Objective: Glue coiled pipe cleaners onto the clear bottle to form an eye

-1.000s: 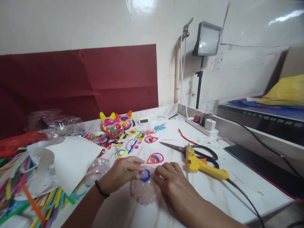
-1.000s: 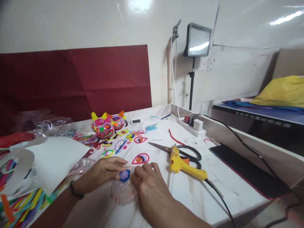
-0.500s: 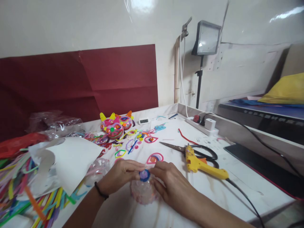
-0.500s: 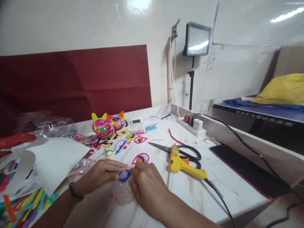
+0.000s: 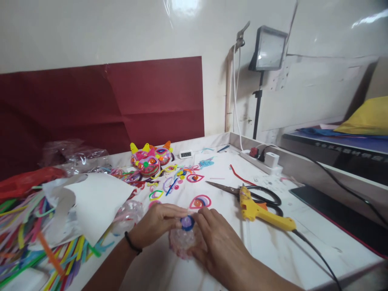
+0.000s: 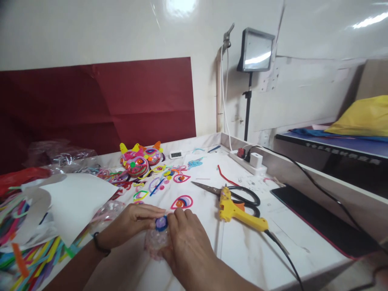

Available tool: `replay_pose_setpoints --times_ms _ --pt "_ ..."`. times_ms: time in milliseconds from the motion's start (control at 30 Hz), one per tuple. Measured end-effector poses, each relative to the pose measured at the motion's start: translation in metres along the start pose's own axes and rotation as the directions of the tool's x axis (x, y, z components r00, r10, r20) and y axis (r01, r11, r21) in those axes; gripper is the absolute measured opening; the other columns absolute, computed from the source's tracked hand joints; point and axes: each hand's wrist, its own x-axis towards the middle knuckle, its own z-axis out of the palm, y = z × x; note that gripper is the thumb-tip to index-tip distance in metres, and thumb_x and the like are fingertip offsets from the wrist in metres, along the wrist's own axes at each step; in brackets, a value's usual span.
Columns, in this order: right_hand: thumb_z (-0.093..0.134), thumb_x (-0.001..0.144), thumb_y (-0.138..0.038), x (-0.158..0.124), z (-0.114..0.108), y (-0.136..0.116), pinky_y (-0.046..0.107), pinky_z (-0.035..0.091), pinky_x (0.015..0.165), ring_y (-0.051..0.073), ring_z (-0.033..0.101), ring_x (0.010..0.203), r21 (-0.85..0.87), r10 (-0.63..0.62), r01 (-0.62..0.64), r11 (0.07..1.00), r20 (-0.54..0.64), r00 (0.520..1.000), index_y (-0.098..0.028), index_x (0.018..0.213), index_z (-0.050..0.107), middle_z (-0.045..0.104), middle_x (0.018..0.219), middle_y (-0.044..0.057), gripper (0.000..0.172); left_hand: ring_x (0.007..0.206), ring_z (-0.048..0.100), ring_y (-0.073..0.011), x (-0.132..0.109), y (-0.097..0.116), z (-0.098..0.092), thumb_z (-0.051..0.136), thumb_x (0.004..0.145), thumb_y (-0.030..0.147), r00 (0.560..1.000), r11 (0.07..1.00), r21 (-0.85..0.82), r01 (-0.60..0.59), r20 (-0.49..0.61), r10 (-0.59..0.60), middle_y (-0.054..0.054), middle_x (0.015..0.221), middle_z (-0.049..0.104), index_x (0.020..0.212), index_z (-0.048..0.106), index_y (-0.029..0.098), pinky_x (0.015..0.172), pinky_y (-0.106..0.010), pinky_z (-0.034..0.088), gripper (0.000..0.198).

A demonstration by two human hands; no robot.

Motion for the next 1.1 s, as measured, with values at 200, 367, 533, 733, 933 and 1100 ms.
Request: replay_pose_setpoints --times_ms 200,367,533,733,933,1100 --pt "0.072 0.068 -0.005 0.005 -0.008 0.002 0.041 0.046 0.091 0.029 0.055 0.104 0.025 -0.052 0.051 0.998 0.035 0.998 -0.011 0.125 0.05 0.062 0.115 0.014 0.061 0.102 0.068 -0.0208 -0.007 0.0 0.004 0.068 0.082 0.031 0.997 0.998 0.057 0.025 -0.081 -0.021 -0.004 0.108 0.075 0.101 0.076 0.024 0.091 -0.029 0.053 0.022" --pt "0.072 0.07 -0.001 0.007 -0.02 0.018 0.035 0.047 0.09 0.025 0.059 0.106 0.057 -0.148 0.143 0.988 0.112 0.983 -0.01 0.135 0.041 0.064 0.115 0.015 0.073 0.097 0.068 -0.0194 -0.017 0.011 0.021 0.064 0.085 0.028 0.983 0.986 0.151 0.073 -0.177 -0.046 -0.002 0.104 0.076 0.1 0.076 0.027 0.086 -0.028 0.053 0.018" --pt "0.069 0.074 -0.003 0.008 -0.035 0.035 0.034 0.046 0.092 0.025 0.057 0.115 0.098 -0.23 0.215 0.972 0.18 0.956 -0.015 0.136 0.042 0.06 0.126 0.015 0.068 0.097 0.067 -0.0206 -0.027 0.024 0.044 0.06 0.088 0.025 0.94 0.946 0.248 0.209 -0.317 -0.125 0.0 0.105 0.074 0.101 0.073 0.028 0.085 -0.031 0.05 0.019" --pt "0.078 0.074 -0.025 -0.006 -0.031 0.027 0.04 0.042 0.1 0.03 0.051 0.123 0.143 -0.167 0.145 0.979 0.153 0.974 -0.011 0.138 0.04 0.053 0.135 0.02 0.076 0.091 0.066 -0.0198 -0.029 0.032 0.052 0.057 0.09 0.03 0.936 0.917 0.314 0.245 -0.323 -0.139 0.001 0.097 0.073 0.095 0.071 0.028 0.082 -0.03 0.049 0.015" --pt "0.077 0.073 -0.019 -0.003 -0.023 0.024 0.041 0.045 0.097 0.03 0.054 0.119 0.183 -0.121 0.091 0.979 0.161 0.98 -0.009 0.14 0.035 0.055 0.131 0.021 0.08 0.089 0.065 -0.0185 -0.031 0.029 0.057 0.051 0.092 0.031 0.923 0.913 0.309 0.266 -0.354 -0.149 0.002 0.095 0.07 0.095 0.069 0.028 0.079 -0.029 0.047 0.018" --pt "0.077 0.073 -0.017 0.002 -0.025 0.03 0.04 0.045 0.097 0.03 0.053 0.12 0.214 -0.183 0.142 0.966 0.184 0.966 -0.01 0.143 0.031 0.055 0.131 0.021 0.084 0.078 0.063 -0.0165 -0.039 0.023 0.06 0.05 0.093 0.034 0.925 0.919 0.306 0.251 -0.356 -0.134 0.001 0.09 0.065 0.097 0.067 0.027 0.07 -0.027 0.046 0.019"
